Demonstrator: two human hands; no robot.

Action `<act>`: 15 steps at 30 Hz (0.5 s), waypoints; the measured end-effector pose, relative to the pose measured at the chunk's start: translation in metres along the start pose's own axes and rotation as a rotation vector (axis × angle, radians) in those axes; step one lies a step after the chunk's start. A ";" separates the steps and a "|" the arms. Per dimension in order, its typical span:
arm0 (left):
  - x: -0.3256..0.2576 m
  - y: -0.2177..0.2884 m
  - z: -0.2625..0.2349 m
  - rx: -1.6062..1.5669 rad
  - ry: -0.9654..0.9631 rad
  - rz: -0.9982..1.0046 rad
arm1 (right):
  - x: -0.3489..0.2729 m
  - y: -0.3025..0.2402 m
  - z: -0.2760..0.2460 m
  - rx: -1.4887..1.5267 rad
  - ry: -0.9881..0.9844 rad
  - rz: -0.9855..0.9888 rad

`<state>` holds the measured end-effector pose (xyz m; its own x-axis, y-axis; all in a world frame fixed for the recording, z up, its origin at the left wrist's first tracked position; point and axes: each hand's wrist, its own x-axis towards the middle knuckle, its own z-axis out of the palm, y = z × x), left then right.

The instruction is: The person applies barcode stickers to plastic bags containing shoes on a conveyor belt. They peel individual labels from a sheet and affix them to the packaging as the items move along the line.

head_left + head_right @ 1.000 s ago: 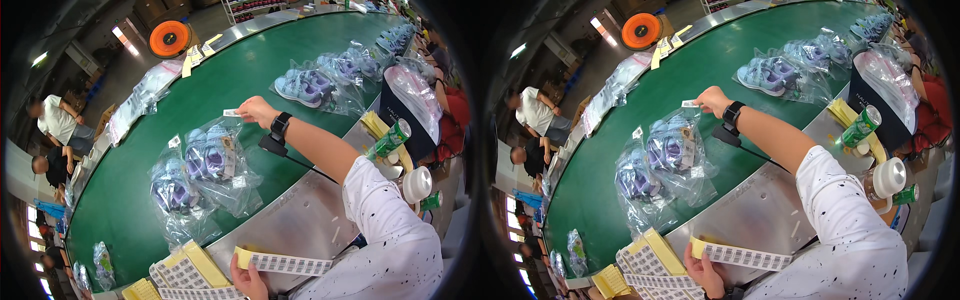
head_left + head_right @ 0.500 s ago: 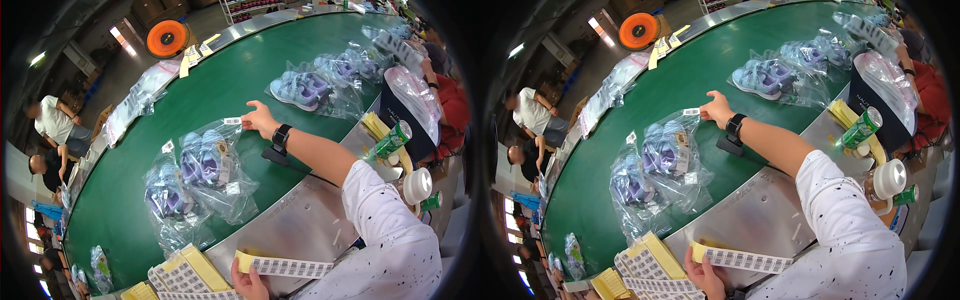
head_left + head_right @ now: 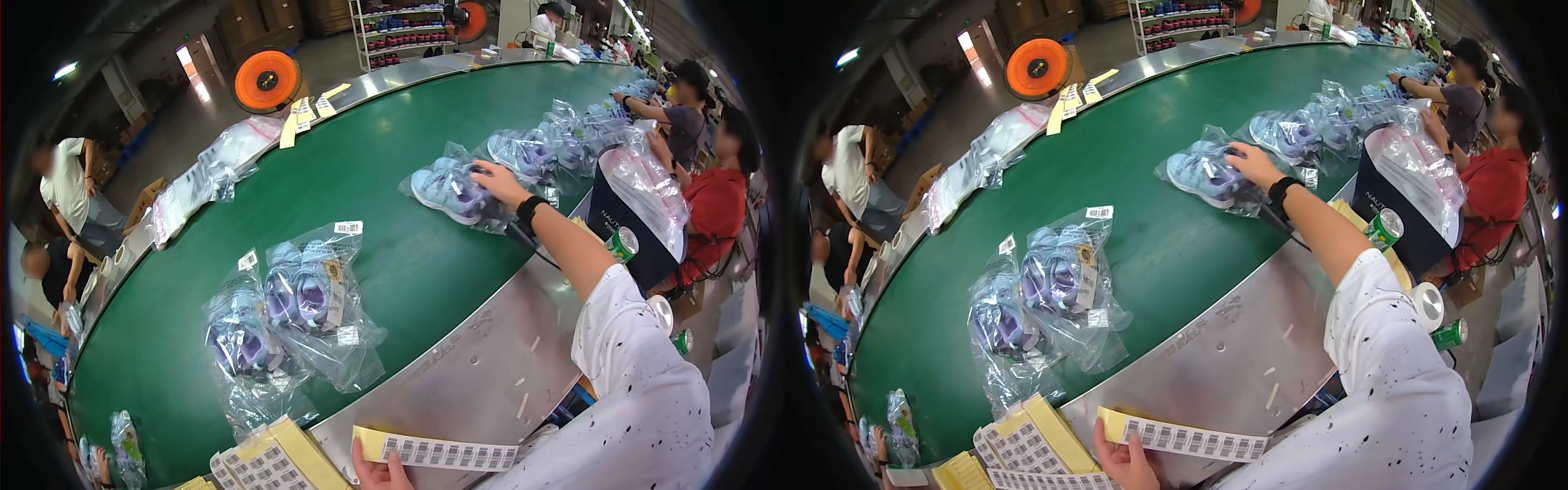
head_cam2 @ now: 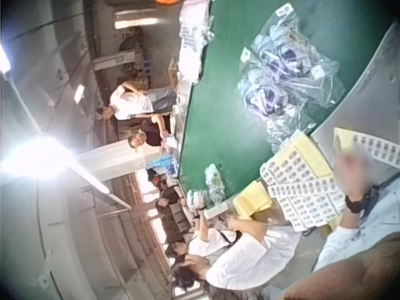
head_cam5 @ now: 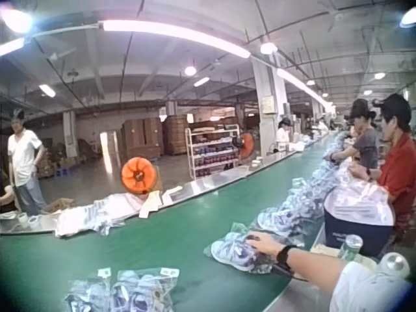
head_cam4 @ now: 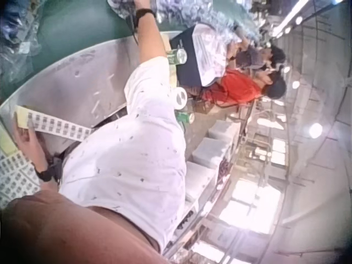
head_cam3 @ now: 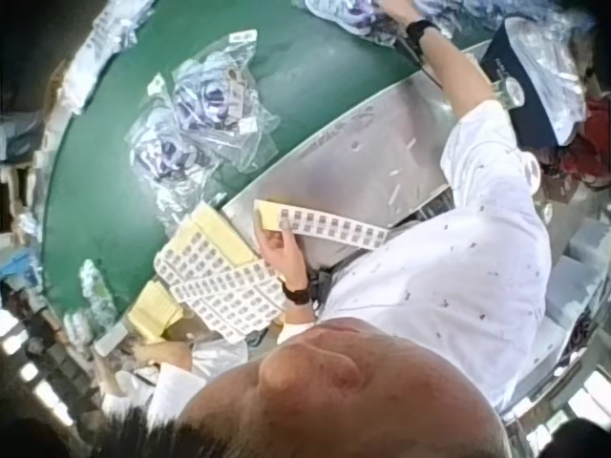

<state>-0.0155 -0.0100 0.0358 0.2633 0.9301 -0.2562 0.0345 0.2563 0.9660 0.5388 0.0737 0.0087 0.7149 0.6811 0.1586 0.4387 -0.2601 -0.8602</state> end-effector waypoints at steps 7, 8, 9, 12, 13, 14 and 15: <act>0.000 -0.008 -0.005 -0.025 0.030 0.181 | -0.086 -0.091 0.136 0.127 -0.207 -0.148; 0.000 -0.015 -0.009 0.029 0.029 0.200 | -0.099 -0.098 0.147 0.130 -0.210 -0.213; -0.003 -0.013 -0.004 -0.006 0.069 0.186 | -0.112 -0.104 0.158 0.182 -0.255 -0.193; -0.003 -0.012 -0.004 -0.083 0.084 0.066 | -0.134 -0.134 0.161 0.479 -0.456 -0.127; -0.003 -0.010 -0.005 -0.083 0.077 0.045 | -0.141 -0.144 0.157 0.526 -0.422 -0.155; -0.003 -0.007 -0.006 -0.081 0.066 0.025 | -0.149 -0.155 0.149 0.574 -0.384 -0.180; -0.006 -0.007 -0.009 -0.059 0.070 0.021 | -0.168 -0.172 0.143 0.544 -0.315 -0.313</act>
<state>-0.0254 -0.0146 0.0302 0.1950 0.9511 -0.2394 -0.0274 0.2493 0.9680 0.2652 0.1019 0.0608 0.3719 0.8552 0.3610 0.2042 0.3040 -0.9305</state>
